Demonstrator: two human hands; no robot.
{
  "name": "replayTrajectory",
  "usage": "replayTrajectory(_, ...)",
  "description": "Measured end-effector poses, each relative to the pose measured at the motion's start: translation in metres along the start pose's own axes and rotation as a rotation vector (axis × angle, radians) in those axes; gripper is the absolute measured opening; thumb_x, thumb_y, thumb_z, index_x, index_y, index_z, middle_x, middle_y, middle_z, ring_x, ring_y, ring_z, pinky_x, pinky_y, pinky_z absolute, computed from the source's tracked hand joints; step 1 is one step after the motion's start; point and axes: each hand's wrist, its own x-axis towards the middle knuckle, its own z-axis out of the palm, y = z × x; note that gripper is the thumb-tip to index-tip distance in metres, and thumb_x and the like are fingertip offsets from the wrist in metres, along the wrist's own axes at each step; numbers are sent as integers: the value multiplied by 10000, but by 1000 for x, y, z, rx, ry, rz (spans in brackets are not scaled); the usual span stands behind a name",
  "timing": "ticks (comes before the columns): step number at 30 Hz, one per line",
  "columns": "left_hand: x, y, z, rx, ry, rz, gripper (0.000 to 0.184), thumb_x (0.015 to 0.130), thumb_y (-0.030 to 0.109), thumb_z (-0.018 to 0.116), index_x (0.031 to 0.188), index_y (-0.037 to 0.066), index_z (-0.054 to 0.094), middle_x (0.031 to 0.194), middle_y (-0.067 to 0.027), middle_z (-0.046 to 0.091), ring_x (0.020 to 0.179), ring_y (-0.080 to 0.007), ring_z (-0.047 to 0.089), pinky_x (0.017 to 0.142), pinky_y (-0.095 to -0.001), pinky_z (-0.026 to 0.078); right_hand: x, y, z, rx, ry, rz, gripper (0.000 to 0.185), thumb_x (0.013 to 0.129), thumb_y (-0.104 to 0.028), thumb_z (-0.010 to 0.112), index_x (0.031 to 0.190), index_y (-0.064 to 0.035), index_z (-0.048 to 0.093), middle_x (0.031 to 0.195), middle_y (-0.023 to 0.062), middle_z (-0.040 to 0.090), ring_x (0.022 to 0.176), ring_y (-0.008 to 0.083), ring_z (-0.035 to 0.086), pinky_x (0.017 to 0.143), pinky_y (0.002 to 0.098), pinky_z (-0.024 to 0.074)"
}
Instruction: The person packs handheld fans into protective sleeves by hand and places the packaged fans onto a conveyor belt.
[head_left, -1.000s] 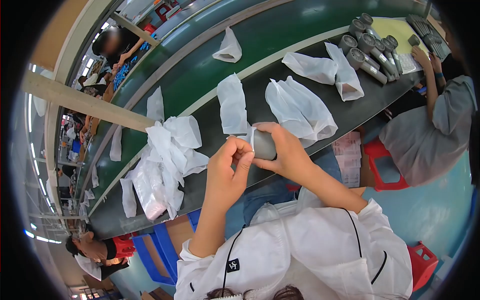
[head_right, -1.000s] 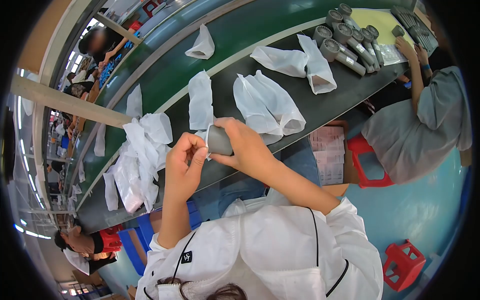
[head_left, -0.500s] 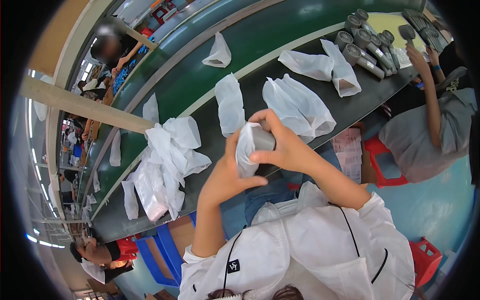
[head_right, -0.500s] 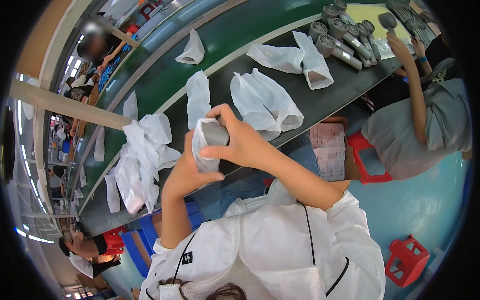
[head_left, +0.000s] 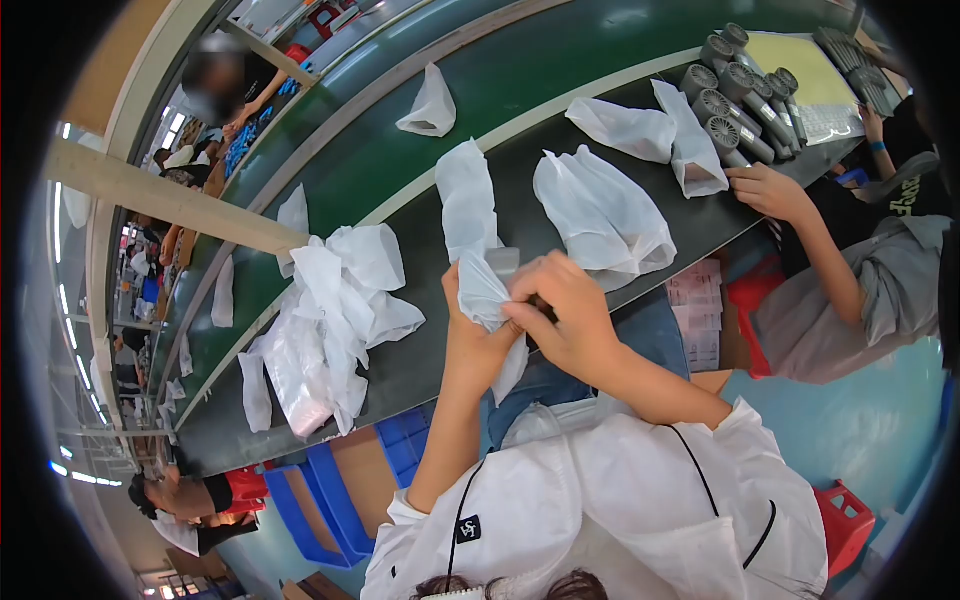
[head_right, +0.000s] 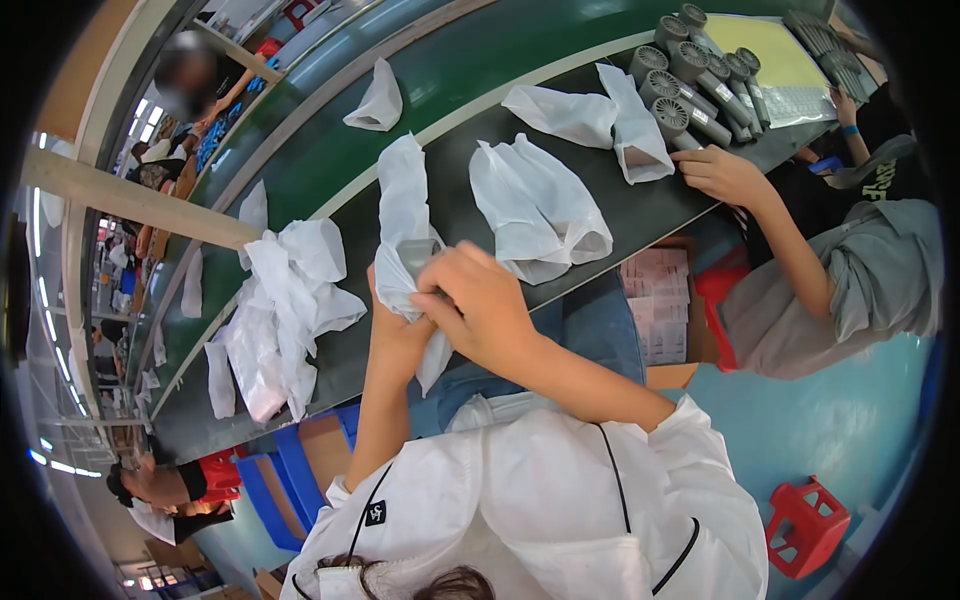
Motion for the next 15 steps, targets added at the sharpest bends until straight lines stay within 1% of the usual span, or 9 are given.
replayTrajectory(2,-2,1,-4,-74,30,-60,851,740,24,770,1407,75,244,1241,-132,513,1097,-241,575,915,-360,479,-10,-6,-2,390,-130,489,147,871,-62,690,892,-45,545,855,39,621,800,133,615,702,253,453)
replayTrajectory(3,-3,6,-4,-48,48,-86,856,734,15,776,1404,84,247,1235,-123,514,1096,-237,570,915,-355,479,-12,-5,0,393,-137,490,147,871,-62,690,892,-45,545,855,39,621,800,133,615,702,253,453)
replayTrajectory(5,-3,9,-4,-25,66,-111,861,728,6,782,1400,93,250,1229,-114,515,1096,-232,565,914,-349,479,-15,2,4,557,-166,462,102,933,-63,627,897,-38,535,804,30,604,745,64,608,626,200,428)
replayTrajectory(9,-6,5,-10,-305,11,-271,890,716,9,798,1411,101,250,1233,-98,509,1120,-216,544,927,-351,471,-4,17,-3,644,-212,519,107,935,-66,616,877,-30,535,758,19,581,712,67,570,609,211,415)
replayTrajectory(11,-7,-1,-16,-439,-56,-332,908,715,34,809,1426,103,247,1245,-97,505,1136,-210,534,944,-357,460,1,37,-10,509,-337,415,130,933,-73,618,843,-28,536,768,7,562,677,66,500,598,224,394)
replayTrajectory(12,-8,-4,-18,-453,-137,-358,947,701,76,829,1446,105,244,1269,-93,499,1163,-209,516,976,-357,434,5,36,-11,469,-282,289,142,919,-83,628,821,-29,540,747,11,540,648,86,448,586,244,379)
replayTrajectory(13,-8,-7,-21,-466,-221,-383,988,688,117,849,1466,106,241,1293,-89,492,1190,-207,498,1007,-357,408,8,34,-14,470,-283,291,142,919,-83,628,821,-29,540,747,11,540,648,86,448,586,244,379)
replayTrajectory(14,-9,-9,-24,-423,-239,-418,1066,644,201,885,1489,104,242,1342,-83,466,1243,-205,454,1052,-346,350,13,32,-18,433,-224,231,143,913,-94,634,827,-30,540,733,20,527,643,97,449,588,249,379)
replayTrajectory(15,-9,-9,-23,-424,-243,-420,1066,644,201,885,1489,104,242,1342,-83,466,1243,-205,454,1052,-346,350,17,28,-24,394,-165,173,145,907,-105,640,833,-32,540,720,30,513,638,109,449,589,253,379)
